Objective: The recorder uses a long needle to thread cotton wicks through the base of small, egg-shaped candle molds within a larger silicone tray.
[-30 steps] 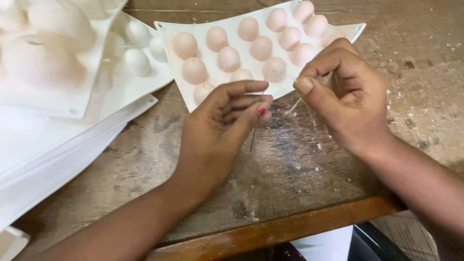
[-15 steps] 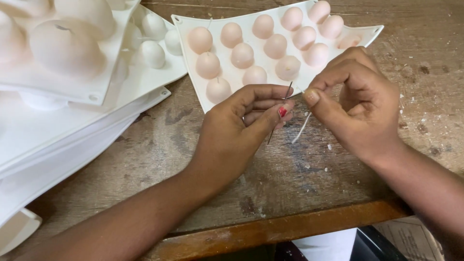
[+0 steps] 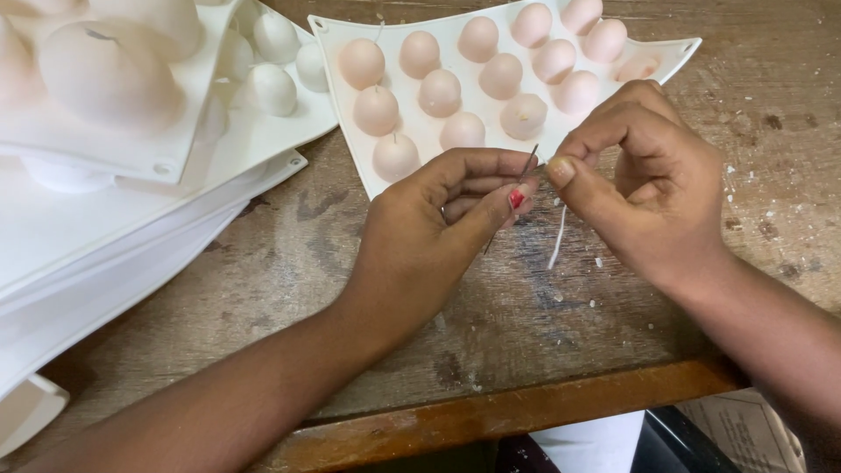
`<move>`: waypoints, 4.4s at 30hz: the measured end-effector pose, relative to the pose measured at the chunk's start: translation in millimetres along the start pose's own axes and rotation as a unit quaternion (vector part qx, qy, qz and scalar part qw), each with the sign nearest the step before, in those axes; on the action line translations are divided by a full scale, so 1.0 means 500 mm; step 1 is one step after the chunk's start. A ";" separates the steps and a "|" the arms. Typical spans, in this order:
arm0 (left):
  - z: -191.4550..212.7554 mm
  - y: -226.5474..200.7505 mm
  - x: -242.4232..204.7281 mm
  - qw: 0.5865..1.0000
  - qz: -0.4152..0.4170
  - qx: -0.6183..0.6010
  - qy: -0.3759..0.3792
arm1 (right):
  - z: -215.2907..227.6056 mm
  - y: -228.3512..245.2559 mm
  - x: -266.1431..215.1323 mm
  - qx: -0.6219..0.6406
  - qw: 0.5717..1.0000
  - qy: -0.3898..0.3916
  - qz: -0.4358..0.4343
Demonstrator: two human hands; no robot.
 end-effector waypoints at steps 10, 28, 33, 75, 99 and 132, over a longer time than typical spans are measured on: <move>-0.001 0.002 0.001 1.000 -0.001 -0.008 0.006 | -0.001 0.000 -0.001 0.019 1.000 -0.004 0.002; -0.003 0.001 0.000 1.000 0.000 0.009 0.005 | -0.004 -0.008 -0.003 0.027 0.999 0.002 -0.032; 0.004 0.002 0.002 1.000 -0.003 0.005 -0.005 | -0.009 -0.018 -0.012 0.063 0.997 0.012 -0.051; 0.214 -0.120 0.203 0.866 -0.173 0.413 -0.223 | 0.032 -0.079 0.013 0.203 0.968 -0.083 -0.119; 0.181 -0.120 0.200 0.801 0.057 0.567 -0.185 | -0.048 -0.141 0.019 0.210 0.938 0.055 -0.270; 0.193 -0.016 0.224 0.906 0.005 0.406 -0.117 | -0.081 -0.136 0.011 -0.052 0.950 0.206 -0.227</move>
Point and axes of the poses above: each hand's wrist, its own x-axis towards the middle knuckle, its own z-axis out of the back of the hand, y = z × x, the point moved 9 cm from there along x, towards the middle knuckle, and after that the axes turned 14 degrees about z, right-handed, at the moved point
